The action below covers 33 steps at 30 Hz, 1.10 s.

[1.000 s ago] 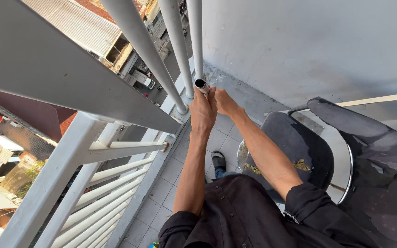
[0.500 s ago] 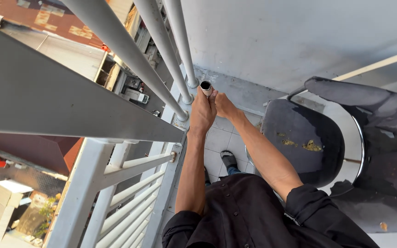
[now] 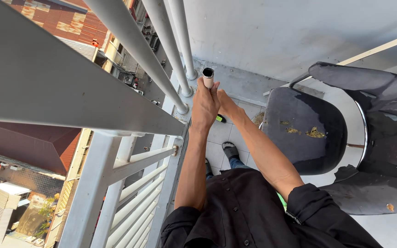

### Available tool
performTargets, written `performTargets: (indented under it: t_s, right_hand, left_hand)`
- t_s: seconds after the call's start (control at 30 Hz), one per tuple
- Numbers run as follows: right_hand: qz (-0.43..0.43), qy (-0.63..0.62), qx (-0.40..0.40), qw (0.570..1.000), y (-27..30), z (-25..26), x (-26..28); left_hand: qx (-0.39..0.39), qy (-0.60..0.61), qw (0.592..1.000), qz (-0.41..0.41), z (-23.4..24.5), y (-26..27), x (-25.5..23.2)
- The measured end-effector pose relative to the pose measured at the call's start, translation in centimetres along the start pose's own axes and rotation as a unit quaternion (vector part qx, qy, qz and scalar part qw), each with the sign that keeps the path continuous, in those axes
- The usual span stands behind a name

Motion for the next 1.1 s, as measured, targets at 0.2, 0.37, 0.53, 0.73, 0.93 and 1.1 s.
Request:
performTargets:
  t_s: [0.2, 0.37, 0.53, 0.73, 0.93, 1.1]
  right_hand:
    - [0.014, 0.016, 0.011, 1.0, 0.3, -0.9, 0.4]
    - [-0.012, 0.0, 0.024, 1.0, 0.5, -1.1, -0.1]
    - [-0.024, 0.059, 0.041, 0.997, 0.5, 0.0, 2.2]
    - [0.071, -0.018, 0.0, 0.997, 0.5, 0.6, 3.1]
    - [0.031, -0.004, 0.027, 0.999, 1.2, -0.6, 1.5]
    - [0.14, -0.045, 0.026, 0.989, 2.8, -0.3, 7.6]
  left_hand:
    - [-0.008, 0.002, 1.0, -0.002, 1.0, 0.6, -0.4]
    - [-0.006, -0.009, 1.0, 0.004, 1.0, 0.7, -0.4]
    - [-0.026, -0.002, 0.999, -0.028, 2.1, 1.2, -1.5]
    - [-0.044, 0.025, 0.998, -0.038, 3.2, 2.6, -2.1]
    - [-0.02, 0.022, 0.999, -0.02, 3.2, 4.3, -1.4]
    - [-0.063, 0.032, 0.993, -0.092, 3.7, 6.3, -1.2]
Point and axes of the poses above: each hand's wrist, its own y-axis away from the middle knuckle, its own z-axis out of the back of the hand, x = y × z, the point moved 8 cm from there along -y, towards the middle knuckle, and after that the axes turned 3 degrees about -y, right-handed, at the moved point
